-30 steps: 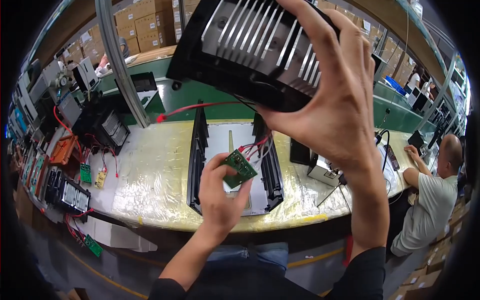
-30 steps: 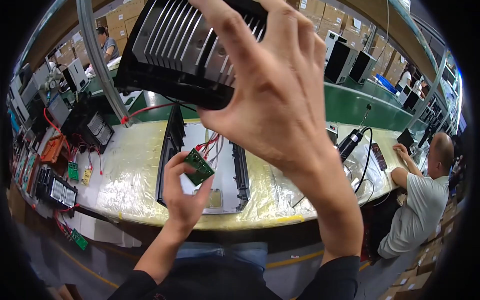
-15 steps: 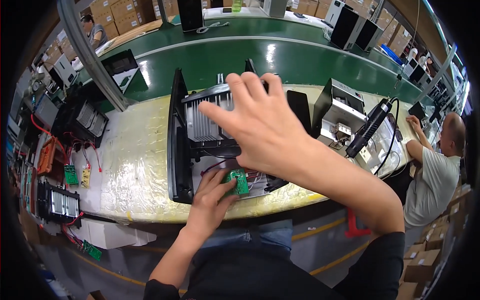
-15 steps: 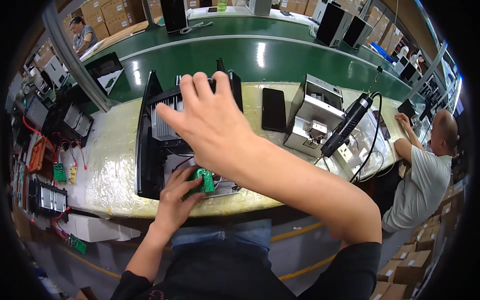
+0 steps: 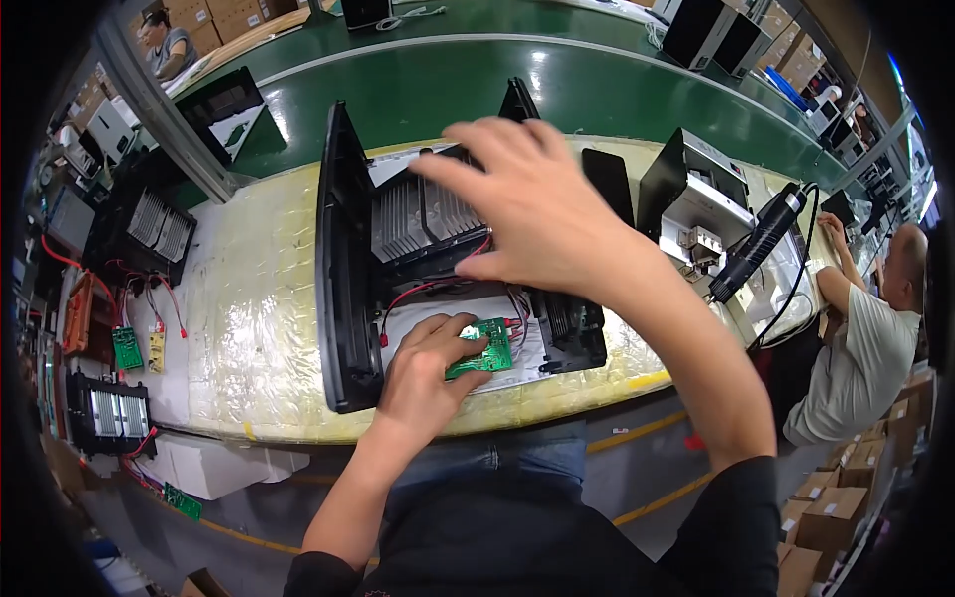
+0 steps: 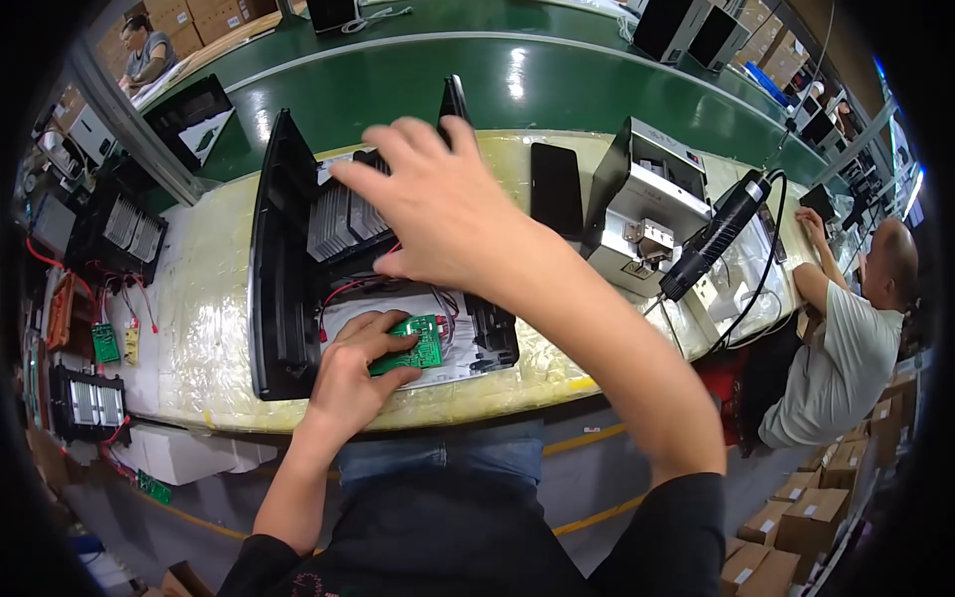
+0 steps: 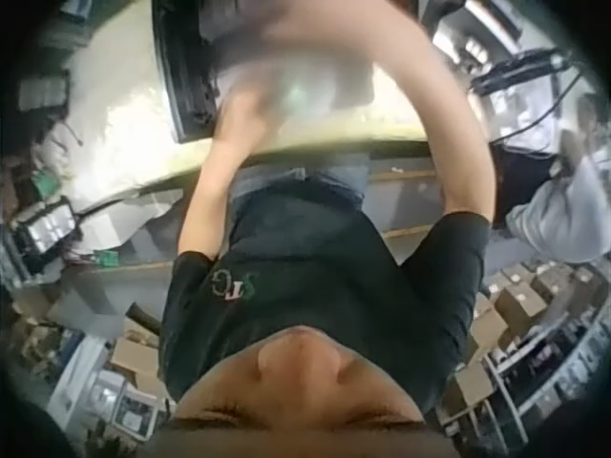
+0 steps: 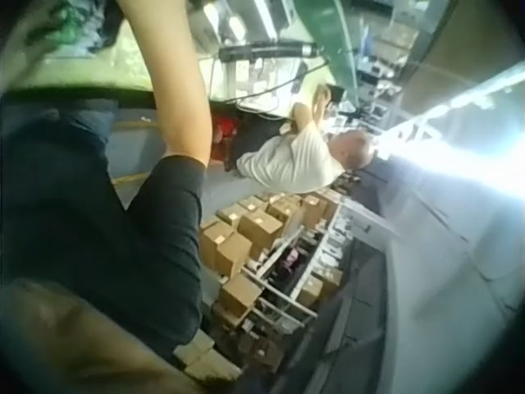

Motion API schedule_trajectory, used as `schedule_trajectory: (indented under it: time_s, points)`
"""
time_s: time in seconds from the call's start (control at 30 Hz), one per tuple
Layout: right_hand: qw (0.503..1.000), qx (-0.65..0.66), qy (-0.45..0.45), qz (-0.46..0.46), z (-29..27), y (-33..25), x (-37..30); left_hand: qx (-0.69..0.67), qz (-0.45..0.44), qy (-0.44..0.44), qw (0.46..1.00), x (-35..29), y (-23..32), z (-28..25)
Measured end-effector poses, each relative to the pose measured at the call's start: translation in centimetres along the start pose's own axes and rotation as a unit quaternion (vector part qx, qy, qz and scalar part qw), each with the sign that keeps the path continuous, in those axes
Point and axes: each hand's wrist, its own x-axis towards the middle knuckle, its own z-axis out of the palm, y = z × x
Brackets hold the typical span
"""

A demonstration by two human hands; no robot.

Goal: Assembling components and a heatsink into an electronic housing unit on a factory assembly line.

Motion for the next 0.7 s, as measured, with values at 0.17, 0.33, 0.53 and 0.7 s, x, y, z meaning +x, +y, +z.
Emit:
schedule_trajectory:
  time_s: [0.17,0.33,0.53,0.7]
  points:
    - [0.857,0.079,0.425,0.28,-7.5,2.2,-11.2,-0.028,0.015,0.028,0.999,-0.8,0.6,0.4]
    - [0.793,-0.019,0.367,0.486,-7.3,7.7,-20.7,-0.011,0.026,0.029,0.999,-1.0,0.9,0.5]
    - [0.773,0.131,0.35,0.513,-5.6,7.9,-22.5,-0.009,0.038,0.026,0.999,-1.5,0.1,-0.4]
    - [0.75,0.239,0.41,0.46,-6.3,6.8,-22.2,-0.02,0.04,0.026,0.999,-1.4,0.0,-0.4]
